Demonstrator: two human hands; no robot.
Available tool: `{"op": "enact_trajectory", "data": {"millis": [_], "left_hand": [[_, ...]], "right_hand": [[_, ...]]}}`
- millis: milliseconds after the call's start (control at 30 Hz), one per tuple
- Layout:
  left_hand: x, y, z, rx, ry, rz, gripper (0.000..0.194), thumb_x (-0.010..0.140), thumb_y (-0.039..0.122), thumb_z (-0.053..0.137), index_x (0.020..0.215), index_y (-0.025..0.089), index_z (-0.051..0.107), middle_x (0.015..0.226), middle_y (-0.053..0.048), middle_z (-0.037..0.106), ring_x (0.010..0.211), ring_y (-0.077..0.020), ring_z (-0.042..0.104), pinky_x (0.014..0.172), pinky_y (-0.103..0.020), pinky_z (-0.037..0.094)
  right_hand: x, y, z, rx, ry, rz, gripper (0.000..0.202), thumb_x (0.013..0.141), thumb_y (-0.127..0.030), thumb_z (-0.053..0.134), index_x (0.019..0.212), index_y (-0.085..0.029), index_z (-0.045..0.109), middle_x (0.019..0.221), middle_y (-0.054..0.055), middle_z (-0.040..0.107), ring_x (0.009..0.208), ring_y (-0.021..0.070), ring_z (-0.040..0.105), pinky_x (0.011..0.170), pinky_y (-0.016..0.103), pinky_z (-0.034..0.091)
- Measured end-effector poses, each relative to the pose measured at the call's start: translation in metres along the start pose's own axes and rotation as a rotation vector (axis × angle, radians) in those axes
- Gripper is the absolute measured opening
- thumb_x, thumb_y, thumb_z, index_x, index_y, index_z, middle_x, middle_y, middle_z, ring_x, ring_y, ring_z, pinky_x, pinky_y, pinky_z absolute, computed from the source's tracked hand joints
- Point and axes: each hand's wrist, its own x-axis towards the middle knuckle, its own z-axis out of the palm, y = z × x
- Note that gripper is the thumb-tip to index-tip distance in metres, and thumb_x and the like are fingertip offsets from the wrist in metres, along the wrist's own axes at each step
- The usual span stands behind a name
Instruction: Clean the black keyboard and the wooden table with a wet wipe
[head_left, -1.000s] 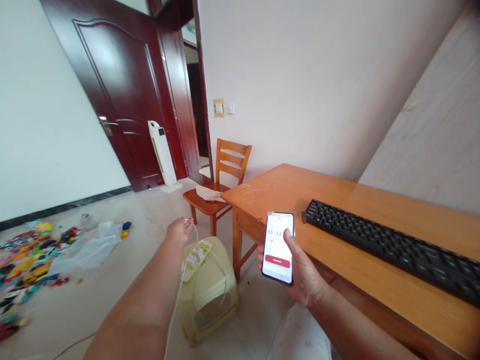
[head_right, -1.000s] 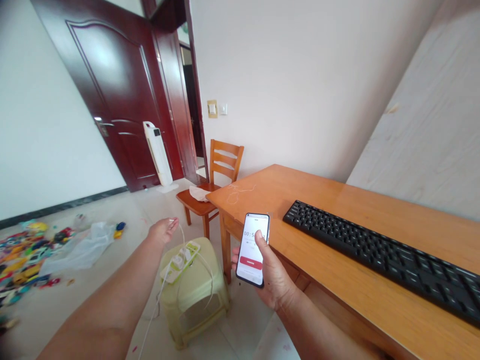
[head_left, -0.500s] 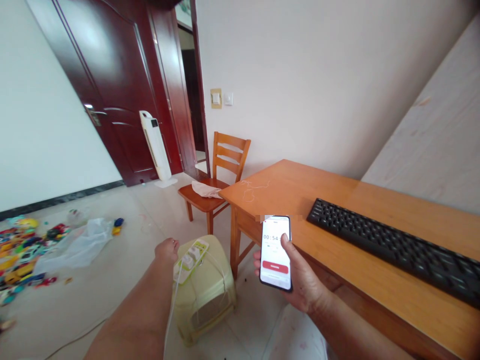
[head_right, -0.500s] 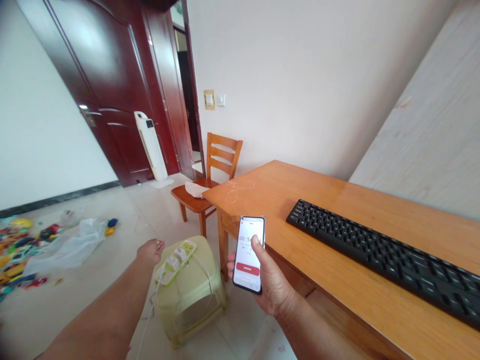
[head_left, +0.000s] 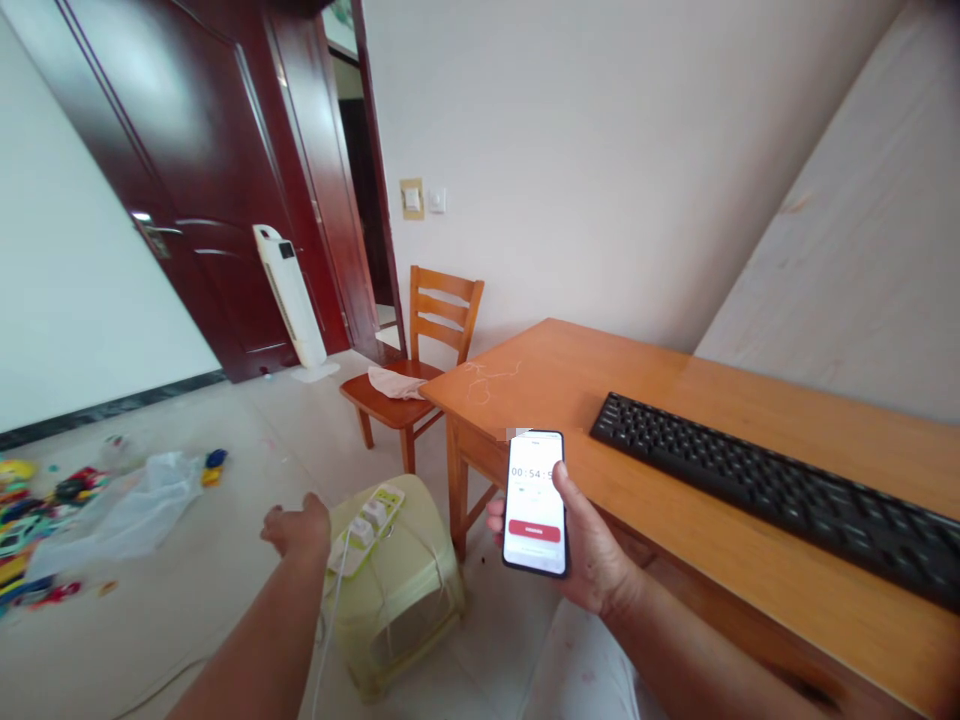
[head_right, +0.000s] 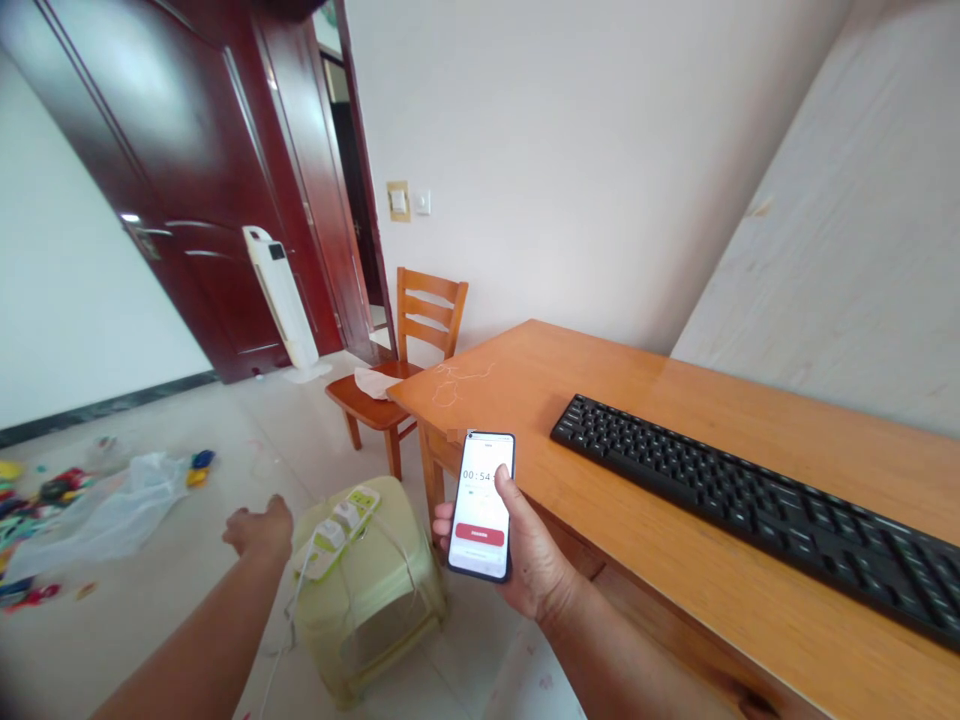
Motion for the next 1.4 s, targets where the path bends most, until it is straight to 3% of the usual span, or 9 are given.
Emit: {"op": "enact_trajectory", "data": {"millis": [133, 233, 300, 467, 600, 767, 1000, 1233, 1400], "left_hand": [[-0.029, 0.062, 0.010, -0.258, -0.047, 0.071, 0.045, 0.089, 0.044, 0.044, 0.117, 0.010, 0.055, 0.104, -0.016, 0.065, 0.097, -0.0285, 0.063, 0.083, -0.042, 0.051], [-0.081, 0.108, 0.008, -0.435, -0.251, 0.198, 0.044, 0.090, 0.054, 0.044, 0.099, 0.016, 0.064, 0.087, -0.007, 0.069, 0.073, -0.0175, 0.064, 0.067, -0.029, 0.051], [-0.127, 0.128, 0.000, -0.618, -0.521, 0.263, 0.049, 0.087, 0.063, 0.049, 0.086, 0.017, 0.065, 0.075, -0.006, 0.068, 0.063, -0.0148, 0.061, 0.059, -0.026, 0.048], [-0.229, 0.146, -0.024, -0.834, -1.132, 0.112, 0.057, 0.083, 0.068, 0.056, 0.088, 0.013, 0.070, 0.073, -0.009, 0.071, 0.060, -0.0166, 0.062, 0.057, -0.027, 0.045], [-0.271, 0.153, -0.034, -1.028, -1.362, -0.111, 0.050, 0.087, 0.058, 0.059, 0.118, 0.020, 0.068, 0.104, -0.010, 0.075, 0.089, -0.0230, 0.070, 0.074, -0.031, 0.052], [-0.299, 0.163, -0.038, -1.162, -1.336, -0.267, 0.046, 0.088, 0.050, 0.063, 0.124, 0.021, 0.066, 0.120, -0.008, 0.072, 0.105, -0.0248, 0.068, 0.089, -0.035, 0.052], [-0.317, 0.153, -0.035, -1.123, -1.109, -0.109, 0.050, 0.086, 0.054, 0.063, 0.115, 0.014, 0.069, 0.117, -0.013, 0.072, 0.101, -0.0255, 0.070, 0.087, -0.036, 0.054], [-0.323, 0.143, -0.042, -1.093, -1.089, -0.042, 0.052, 0.084, 0.057, 0.064, 0.113, 0.014, 0.069, 0.113, -0.013, 0.073, 0.095, -0.0251, 0.072, 0.082, -0.034, 0.055], [-0.330, 0.141, -0.050, -1.080, -1.102, -0.042, 0.051, 0.083, 0.054, 0.067, 0.115, 0.014, 0.070, 0.111, -0.013, 0.074, 0.096, -0.0262, 0.072, 0.081, -0.035, 0.056]], "right_hand": [[-0.006, -0.004, 0.002, 0.010, -0.025, -0.023, 0.068, 0.089, -0.069, 0.050, 0.120, -0.011, 0.063, 0.115, 0.020, 0.072, 0.097, 0.0271, 0.072, 0.083, 0.039, 0.056], [-0.012, -0.010, 0.002, -0.001, -0.019, -0.067, 0.066, 0.088, -0.069, 0.052, 0.124, -0.015, 0.060, 0.110, 0.017, 0.074, 0.082, 0.0240, 0.074, 0.069, 0.035, 0.057], [-0.017, -0.015, 0.002, -0.012, -0.011, -0.110, 0.065, 0.088, -0.069, 0.053, 0.126, -0.017, 0.060, 0.108, 0.015, 0.075, 0.073, 0.0218, 0.073, 0.064, 0.034, 0.056], [-0.030, -0.029, -0.002, -0.019, -0.041, -0.198, 0.069, 0.087, -0.072, 0.049, 0.123, -0.014, 0.064, 0.107, 0.015, 0.075, 0.091, 0.0271, 0.073, 0.080, 0.041, 0.056], [-0.043, -0.033, -0.007, -0.043, -0.010, -0.248, 0.065, 0.086, -0.069, 0.054, 0.118, -0.014, 0.067, 0.102, 0.014, 0.076, 0.096, 0.0292, 0.072, 0.088, 0.045, 0.054], [-0.059, -0.036, -0.011, -0.130, 0.024, -0.315, 0.057, 0.085, -0.063, 0.062, 0.111, -0.013, 0.070, 0.099, 0.012, 0.076, 0.098, 0.0287, 0.071, 0.092, 0.044, 0.052], [-0.081, -0.032, -0.026, -0.211, -0.014, -0.486, 0.044, 0.085, -0.047, 0.070, 0.115, -0.016, 0.068, 0.108, 0.010, 0.074, 0.100, 0.0275, 0.069, 0.094, 0.044, 0.049], [-0.103, -0.020, -0.041, -0.377, -0.082, -0.535, 0.043, 0.077, -0.024, 0.075, 0.119, -0.021, 0.064, 0.117, 0.006, 0.071, 0.103, 0.0244, 0.066, 0.094, 0.041, 0.048], [-0.105, -0.017, -0.043, -0.414, 0.002, -0.530, 0.037, 0.074, -0.030, 0.079, 0.108, -0.019, 0.068, 0.102, 0.005, 0.074, 0.090, 0.0224, 0.068, 0.087, 0.038, 0.050]]}}
